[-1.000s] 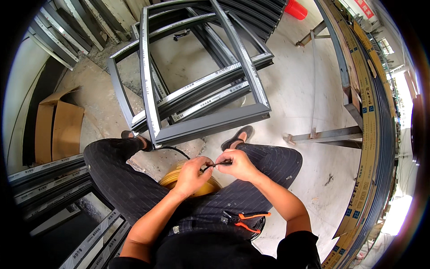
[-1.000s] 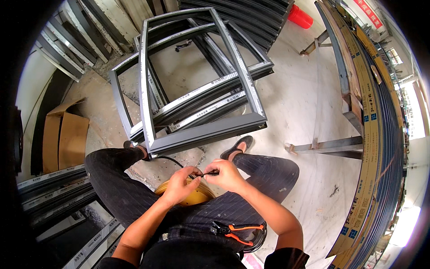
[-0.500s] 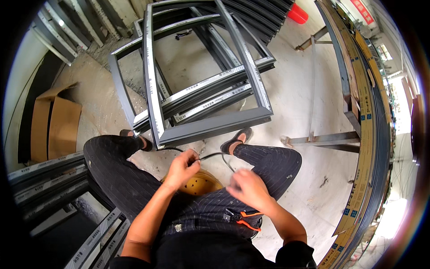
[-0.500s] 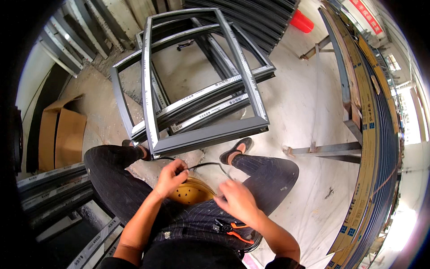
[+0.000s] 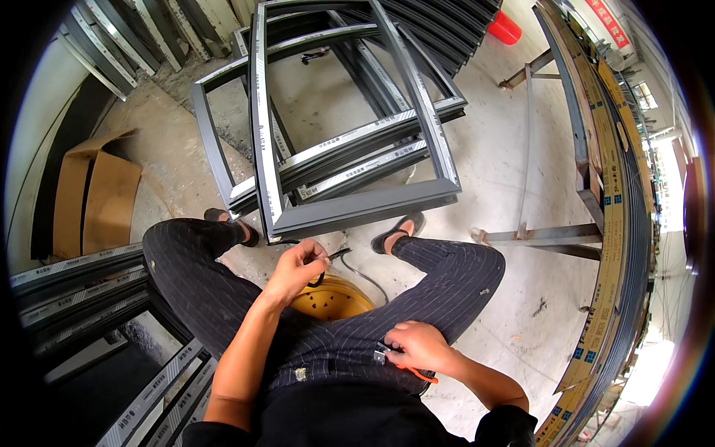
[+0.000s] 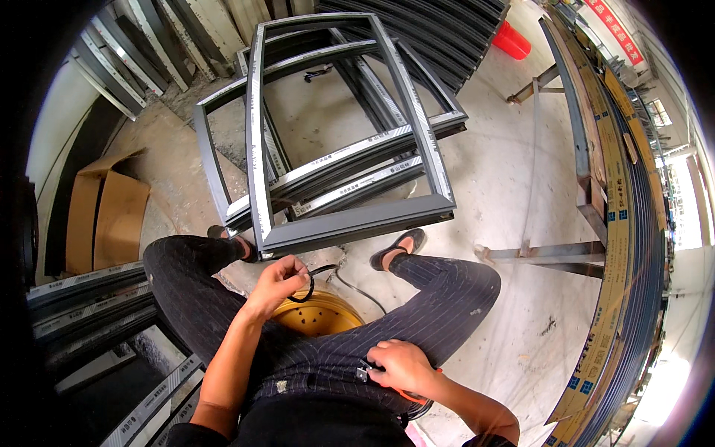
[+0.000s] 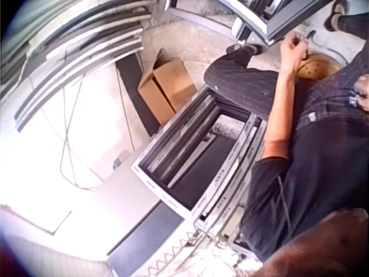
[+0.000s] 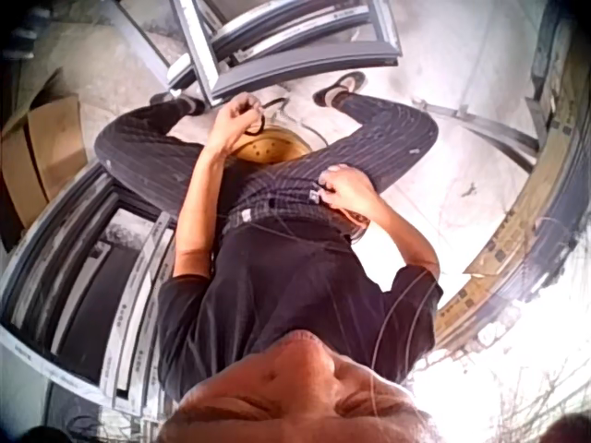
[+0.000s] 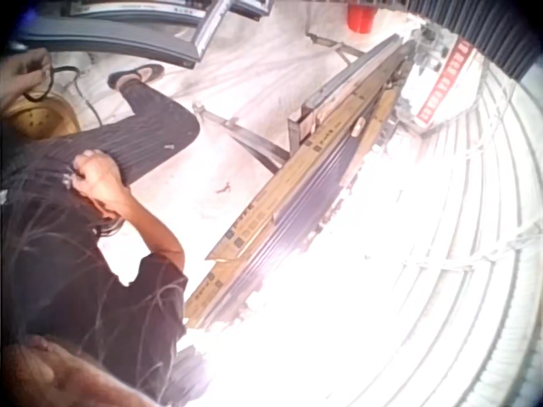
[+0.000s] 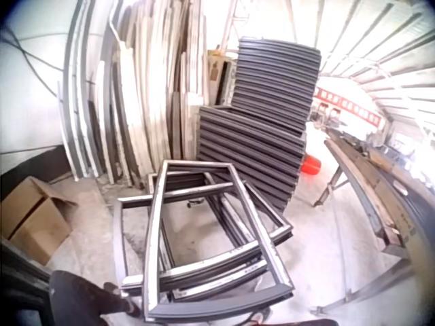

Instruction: The person sits on a yellow bucket and assembles a metal window frame. They insert a rubber seal into the frame's groove using their hands and a pair of pliers to secure the corners. The person then lifts the completed frame and places it on a stack of other frames.

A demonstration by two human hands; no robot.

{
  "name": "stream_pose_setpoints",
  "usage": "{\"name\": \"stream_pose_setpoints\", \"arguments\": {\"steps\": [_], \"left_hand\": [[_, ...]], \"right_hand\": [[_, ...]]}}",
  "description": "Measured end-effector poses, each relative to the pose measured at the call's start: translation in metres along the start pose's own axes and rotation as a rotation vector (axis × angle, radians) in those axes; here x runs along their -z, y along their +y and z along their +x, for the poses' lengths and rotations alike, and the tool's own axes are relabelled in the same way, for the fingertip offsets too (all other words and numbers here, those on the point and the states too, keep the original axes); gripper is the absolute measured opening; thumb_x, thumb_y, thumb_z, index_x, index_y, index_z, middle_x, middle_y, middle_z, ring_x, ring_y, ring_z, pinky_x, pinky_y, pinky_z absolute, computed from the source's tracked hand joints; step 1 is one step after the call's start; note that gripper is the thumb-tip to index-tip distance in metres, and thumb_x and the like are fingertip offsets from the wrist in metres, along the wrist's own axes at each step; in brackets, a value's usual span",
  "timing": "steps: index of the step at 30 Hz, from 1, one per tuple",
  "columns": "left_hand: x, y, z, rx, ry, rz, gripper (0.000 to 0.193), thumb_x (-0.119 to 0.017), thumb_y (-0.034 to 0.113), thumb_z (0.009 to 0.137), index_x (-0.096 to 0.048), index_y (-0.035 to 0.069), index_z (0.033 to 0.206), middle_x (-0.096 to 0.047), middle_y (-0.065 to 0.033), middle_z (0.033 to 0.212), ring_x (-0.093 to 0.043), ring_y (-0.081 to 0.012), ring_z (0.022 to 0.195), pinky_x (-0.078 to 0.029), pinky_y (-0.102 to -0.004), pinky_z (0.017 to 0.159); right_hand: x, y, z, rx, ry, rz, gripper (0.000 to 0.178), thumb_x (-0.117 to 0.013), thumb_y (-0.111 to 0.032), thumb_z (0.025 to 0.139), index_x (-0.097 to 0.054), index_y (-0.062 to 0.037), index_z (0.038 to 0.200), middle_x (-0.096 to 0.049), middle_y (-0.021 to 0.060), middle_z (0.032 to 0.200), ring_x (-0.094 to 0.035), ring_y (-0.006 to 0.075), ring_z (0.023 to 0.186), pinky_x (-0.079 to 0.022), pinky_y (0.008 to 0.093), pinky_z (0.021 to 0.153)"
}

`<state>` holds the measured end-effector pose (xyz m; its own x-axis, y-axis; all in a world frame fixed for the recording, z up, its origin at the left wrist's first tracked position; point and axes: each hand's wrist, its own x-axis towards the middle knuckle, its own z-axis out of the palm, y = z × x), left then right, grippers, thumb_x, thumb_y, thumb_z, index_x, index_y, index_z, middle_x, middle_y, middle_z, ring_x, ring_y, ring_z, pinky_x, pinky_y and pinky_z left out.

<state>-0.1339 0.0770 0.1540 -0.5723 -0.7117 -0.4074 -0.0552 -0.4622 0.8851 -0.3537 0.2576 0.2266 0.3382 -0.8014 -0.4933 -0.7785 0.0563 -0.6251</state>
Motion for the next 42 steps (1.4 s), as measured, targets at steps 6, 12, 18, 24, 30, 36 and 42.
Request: {"name": "stream_pose_setpoints", "arguments": {"steps": [6,12,18,24,30,36,42], "left_hand": [[-0.006,0.008,-0.004,0.051,-0.010,-0.037,0.009,-0.059,0.011,0.080,-0.052,0.006,0.078,-0.046,0.0048,0.072,-0.040,-0.0038,0.064,-0.032,-0.0189,0.057],[-0.007,0.006,-0.006,0.051,-0.028,-0.035,0.009,-0.059,0.012,0.080,-0.052,0.005,0.079,-0.047,0.0047,0.071,-0.040,-0.0035,0.062,-0.032,-0.0187,0.055],[-0.008,0.006,-0.009,0.101,-0.018,-0.052,0.009,-0.059,0.011,0.080,-0.054,0.003,0.081,-0.049,0.0033,0.073,-0.042,-0.0045,0.065,-0.034,-0.0192,0.058],[-0.020,0.006,-0.007,0.091,-0.058,-0.062,0.011,-0.060,0.011,0.079,-0.054,0.004,0.082,-0.050,0.0028,0.072,-0.044,-0.0047,0.064,-0.035,-0.0189,0.058],[-0.027,0.036,-0.013,0.022,-0.087,-0.086,0.009,-0.060,0.010,0.080,-0.054,0.002,0.082,-0.051,0.0018,0.074,-0.046,-0.0053,0.069,-0.037,-0.0198,0.063],[-0.016,0.046,-0.013,-0.024,-0.019,0.021,0.007,-0.059,0.007,0.079,-0.054,0.002,0.081,-0.049,0.0024,0.074,-0.045,-0.0053,0.070,-0.037,-0.0202,0.063],[-0.008,0.038,-0.012,-0.026,0.019,0.064,0.007,-0.059,0.006,0.079,-0.053,0.003,0.078,-0.047,0.0032,0.073,-0.043,-0.0050,0.069,-0.037,-0.0202,0.061]], "right_hand": [[0.000,0.022,0.003,-0.124,0.262,0.723,0.018,-0.061,-0.012,0.081,-0.063,0.0015,0.093,-0.063,0.0103,0.082,-0.062,0.0200,0.071,-0.048,0.0296,0.063],[0.008,0.018,0.023,-0.106,0.063,1.742,0.037,-0.044,-0.017,0.091,-0.043,0.0062,0.120,-0.060,0.0166,0.093,-0.061,0.0267,0.086,-0.049,0.0372,0.082],[-0.011,0.018,0.024,-0.192,-0.133,1.399,0.044,-0.062,-0.015,0.080,-0.046,0.0000,0.118,-0.050,0.0013,0.083,-0.048,0.0085,0.070,-0.039,0.0191,0.063],[0.006,0.013,0.039,-0.059,-0.218,1.555,0.053,-0.053,-0.003,0.079,-0.038,-0.0028,0.130,-0.054,0.0056,0.096,-0.053,0.0129,0.089,-0.043,0.0242,0.079],[0.029,-0.003,0.072,-0.055,-0.102,1.323,0.023,-0.055,-0.018,0.088,-0.049,-0.0018,0.104,-0.056,0.0047,0.088,-0.056,0.0135,0.077,-0.046,0.0255,0.073],[0.025,-0.007,0.099,0.010,0.088,0.782,0.018,-0.060,-0.017,0.084,-0.052,-0.0012,0.090,-0.053,0.0031,0.074,-0.050,0.0129,0.067,-0.043,0.0265,0.064],[0.043,-0.022,0.102,-0.128,0.002,0.675,0.021,-0.061,-0.016,0.083,-0.053,0.0004,0.093,-0.054,0.0059,0.075,-0.049,0.0144,0.067,-0.043,0.0283,0.064]]}}
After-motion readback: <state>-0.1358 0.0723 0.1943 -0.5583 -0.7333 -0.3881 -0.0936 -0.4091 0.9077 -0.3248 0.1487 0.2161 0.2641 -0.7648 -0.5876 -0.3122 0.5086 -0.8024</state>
